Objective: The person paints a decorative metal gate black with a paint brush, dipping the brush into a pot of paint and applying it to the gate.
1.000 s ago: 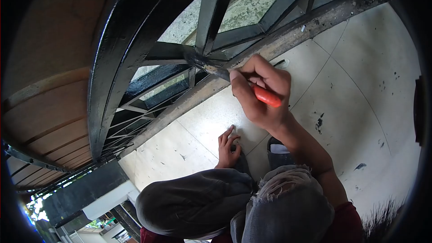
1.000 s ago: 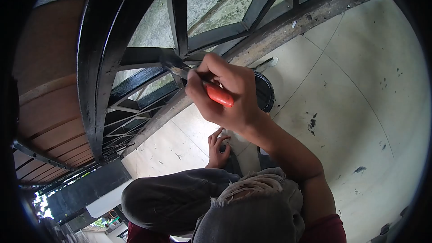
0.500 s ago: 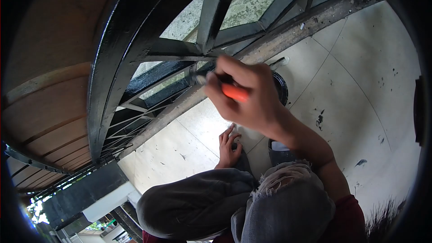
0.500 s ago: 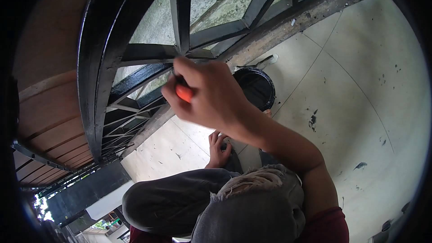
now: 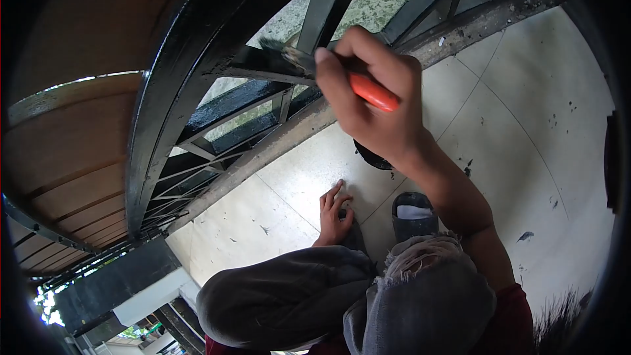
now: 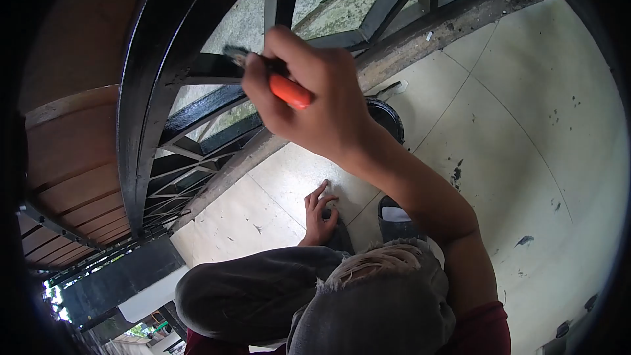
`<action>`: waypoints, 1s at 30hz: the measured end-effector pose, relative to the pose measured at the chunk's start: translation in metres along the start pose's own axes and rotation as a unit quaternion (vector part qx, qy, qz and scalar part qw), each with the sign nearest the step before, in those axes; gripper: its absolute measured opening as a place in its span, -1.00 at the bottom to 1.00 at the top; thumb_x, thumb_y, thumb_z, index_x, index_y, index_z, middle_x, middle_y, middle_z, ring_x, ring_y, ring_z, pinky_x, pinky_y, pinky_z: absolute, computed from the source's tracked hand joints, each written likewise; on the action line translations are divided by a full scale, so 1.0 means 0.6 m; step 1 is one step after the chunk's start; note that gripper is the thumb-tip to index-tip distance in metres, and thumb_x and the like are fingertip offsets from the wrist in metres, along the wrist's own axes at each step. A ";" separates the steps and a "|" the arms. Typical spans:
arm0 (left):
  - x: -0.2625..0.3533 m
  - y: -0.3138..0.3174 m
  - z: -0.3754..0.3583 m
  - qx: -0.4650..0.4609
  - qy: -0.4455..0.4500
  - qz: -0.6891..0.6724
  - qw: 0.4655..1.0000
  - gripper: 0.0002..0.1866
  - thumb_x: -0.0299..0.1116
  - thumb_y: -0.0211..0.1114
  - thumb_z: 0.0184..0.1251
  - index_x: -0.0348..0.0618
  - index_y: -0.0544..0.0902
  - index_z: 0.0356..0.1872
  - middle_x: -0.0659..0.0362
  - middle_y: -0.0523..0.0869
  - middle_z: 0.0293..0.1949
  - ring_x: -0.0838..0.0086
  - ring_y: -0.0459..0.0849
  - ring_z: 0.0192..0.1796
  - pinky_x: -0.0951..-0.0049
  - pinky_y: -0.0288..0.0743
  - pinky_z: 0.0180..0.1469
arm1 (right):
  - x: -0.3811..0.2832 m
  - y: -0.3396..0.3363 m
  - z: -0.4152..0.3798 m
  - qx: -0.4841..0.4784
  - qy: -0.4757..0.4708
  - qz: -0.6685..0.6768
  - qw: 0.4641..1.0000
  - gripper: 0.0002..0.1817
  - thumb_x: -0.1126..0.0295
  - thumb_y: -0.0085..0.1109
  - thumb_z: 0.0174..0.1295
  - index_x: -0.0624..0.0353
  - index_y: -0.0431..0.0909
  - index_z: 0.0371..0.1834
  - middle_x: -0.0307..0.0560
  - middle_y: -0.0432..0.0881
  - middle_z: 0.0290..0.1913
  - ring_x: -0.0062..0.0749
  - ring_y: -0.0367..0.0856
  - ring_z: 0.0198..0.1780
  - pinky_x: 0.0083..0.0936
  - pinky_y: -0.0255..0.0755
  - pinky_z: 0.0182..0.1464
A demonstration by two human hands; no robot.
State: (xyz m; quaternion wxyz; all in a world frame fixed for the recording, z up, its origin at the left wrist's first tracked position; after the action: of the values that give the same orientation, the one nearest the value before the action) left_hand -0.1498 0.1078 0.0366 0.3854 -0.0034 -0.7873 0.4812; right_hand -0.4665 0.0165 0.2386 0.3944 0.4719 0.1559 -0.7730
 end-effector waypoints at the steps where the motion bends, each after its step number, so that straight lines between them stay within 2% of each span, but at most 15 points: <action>1: -0.001 0.001 0.000 -0.001 -0.009 -0.009 1.000 -0.65 -0.52 0.32 0.09 -0.10 0.69 -0.03 0.02 0.44 0.47 0.00 0.36 0.42 0.06 0.29 0.46 | -0.007 0.008 0.006 -0.026 -0.016 -0.025 0.999 -0.80 0.52 0.26 0.28 0.23 0.43 -0.43 -0.08 0.57 -0.67 -0.39 0.68 -0.63 -0.51 0.36 -0.65; 4: 0.000 -0.001 0.005 0.002 -0.006 -0.008 1.000 -0.65 -0.52 0.32 0.10 -0.10 0.69 -0.03 0.02 0.43 0.48 0.00 0.36 0.42 0.06 0.29 0.45 | -0.001 0.023 0.000 -0.064 0.005 -0.111 0.992 -0.82 0.49 0.26 0.29 0.24 0.47 -0.42 -0.07 0.57 -0.69 -0.33 0.69 -0.64 -0.49 0.36 -0.66; 5: -0.001 -0.001 0.006 0.000 0.000 0.004 1.000 -0.65 -0.51 0.32 0.10 -0.10 0.69 -0.03 0.05 0.42 0.49 0.00 0.36 0.42 0.06 0.32 0.45 | -0.004 0.014 0.004 -0.063 0.019 -0.098 0.993 -0.77 0.49 0.17 0.40 0.26 0.44 -0.45 -0.22 0.48 -0.69 -0.70 0.48 -0.65 -0.62 0.25 -0.59; 10: -0.003 0.000 0.001 0.002 -0.006 -0.005 1.000 -0.66 -0.51 0.32 0.11 -0.10 0.68 -0.03 0.04 0.42 0.49 -0.01 0.36 0.43 0.06 0.31 0.45 | 0.011 0.015 0.029 -0.016 0.045 -0.067 0.997 -0.78 0.46 0.16 0.44 0.28 0.47 -0.41 -0.18 0.56 -0.62 -0.67 0.48 -0.63 -0.59 0.25 -0.58; 12: -0.003 -0.001 0.005 0.002 -0.003 -0.006 1.000 -0.66 -0.51 0.32 0.12 -0.10 0.68 -0.03 0.04 0.42 0.49 -0.02 0.36 0.43 0.06 0.31 0.45 | 0.021 0.026 0.022 -0.050 0.008 -0.128 0.990 -0.77 0.46 0.21 0.33 0.29 0.48 -0.48 0.04 0.51 -0.73 -0.12 0.61 -0.70 -0.42 0.33 -0.64; 14: -0.002 0.000 0.004 0.001 -0.002 -0.008 1.000 -0.67 -0.51 0.33 0.12 -0.10 0.68 -0.03 0.04 0.42 0.49 -0.03 0.36 0.43 0.06 0.31 0.45 | 0.002 0.011 0.027 -0.048 0.020 -0.119 0.992 -0.77 0.44 0.22 0.34 0.30 0.48 -0.47 0.05 0.50 -0.73 -0.15 0.61 -0.70 -0.38 0.31 -0.66; 16: -0.006 0.002 0.004 0.001 -0.006 -0.010 1.000 -0.67 -0.51 0.32 0.12 -0.10 0.68 -0.03 0.04 0.42 0.49 -0.03 0.36 0.43 0.05 0.31 0.45 | -0.004 -0.007 0.038 -0.070 0.174 -0.074 0.980 -0.80 0.46 0.20 0.33 0.32 0.49 -0.44 0.10 0.54 -0.70 -0.15 0.69 -0.64 -0.31 0.41 -0.62; 18: -0.007 0.002 -0.002 -0.001 -0.009 -0.011 1.000 -0.67 -0.51 0.32 0.12 -0.10 0.68 -0.03 0.04 0.42 0.49 -0.03 0.36 0.43 0.05 0.31 0.45 | 0.011 0.008 0.029 -0.020 0.137 -0.033 0.990 -0.79 0.48 0.21 0.30 0.32 0.48 -0.48 0.11 0.54 -0.69 -0.21 0.69 -0.63 -0.33 0.44 -0.58; 21: -0.002 0.001 0.006 0.005 0.003 -0.004 1.000 -0.67 -0.51 0.32 0.13 -0.10 0.68 -0.03 0.04 0.42 0.49 -0.02 0.36 0.43 0.05 0.31 0.45 | -0.001 0.021 0.015 -0.028 0.012 -0.127 0.991 -0.74 0.50 0.26 0.25 0.31 0.45 -0.57 0.01 0.51 -0.69 -0.33 0.56 -0.71 -0.48 0.34 -0.61; 22: -0.003 0.001 0.006 0.004 0.000 -0.007 1.000 -0.67 -0.51 0.32 0.13 -0.10 0.68 -0.03 0.04 0.42 0.49 -0.03 0.36 0.42 0.05 0.31 0.45 | -0.010 0.015 0.019 -0.029 0.010 -0.126 0.992 -0.74 0.50 0.26 0.25 0.31 0.45 -0.57 0.01 0.51 -0.69 -0.33 0.56 -0.71 -0.48 0.34 -0.61; 24: -0.005 -0.001 0.004 0.004 -0.006 -0.009 1.000 -0.67 -0.51 0.31 0.13 -0.09 0.68 -0.03 0.04 0.42 0.49 -0.03 0.36 0.42 0.05 0.31 0.45 | -0.014 0.004 0.029 -0.045 0.137 -0.061 0.988 -0.75 0.49 0.26 0.25 0.34 0.46 -0.55 0.02 0.51 -0.71 -0.33 0.60 -0.69 -0.48 0.40 -0.62; 25: -0.005 -0.001 0.004 0.005 -0.005 -0.011 1.000 -0.67 -0.51 0.31 0.13 -0.09 0.69 -0.03 0.04 0.42 0.49 -0.03 0.37 0.42 0.05 0.31 0.44 | -0.014 0.010 0.034 -0.024 0.081 -0.077 0.993 -0.74 0.49 0.25 0.27 0.31 0.46 -0.56 -0.03 0.50 -0.74 -0.38 0.59 -0.69 -0.50 0.39 -0.62; 26: -0.004 -0.001 0.003 0.005 -0.003 -0.015 1.000 -0.67 -0.51 0.31 0.13 -0.09 0.69 -0.03 0.05 0.42 0.49 -0.03 0.37 0.41 0.05 0.31 0.44 | -0.009 0.014 0.027 -0.027 0.081 -0.076 0.993 -0.74 0.49 0.25 0.27 0.31 0.46 -0.56 -0.03 0.50 -0.74 -0.38 0.59 -0.69 -0.50 0.39 -0.62; 28: -0.002 -0.001 0.002 0.008 0.000 -0.015 1.000 -0.67 -0.51 0.31 0.13 -0.09 0.69 -0.03 0.05 0.42 0.49 -0.02 0.37 0.41 0.06 0.32 0.44 | 0.004 0.027 0.012 -0.135 0.118 -0.161 0.971 -0.71 0.48 0.24 0.30 0.26 0.45 -0.59 -0.10 0.54 -0.73 -0.47 0.57 -0.69 -0.52 0.36 -0.62; 30: -0.004 -0.001 0.005 0.014 0.005 -0.015 1.000 -0.67 -0.51 0.31 0.13 -0.09 0.69 -0.03 0.06 0.42 0.49 -0.02 0.37 0.41 0.06 0.32 0.44 | -0.015 0.018 0.000 -0.156 0.096 -0.179 0.967 -0.72 0.50 0.22 0.32 0.23 0.45 -0.58 -0.18 0.56 -0.70 -0.58 0.56 -0.67 -0.59 0.31 -0.61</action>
State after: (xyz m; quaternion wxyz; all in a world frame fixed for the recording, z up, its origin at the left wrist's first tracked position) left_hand -0.1496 0.1040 0.0350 0.3961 0.0117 -0.7786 0.4866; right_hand -0.4562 0.0140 0.2475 0.3012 0.4407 0.3939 -0.7482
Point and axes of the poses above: each hand's wrist, its own z-axis towards the middle knuckle, its own y-axis out of the palm, x = y × z, the point moved 4 cm from there along z, towards the middle knuckle
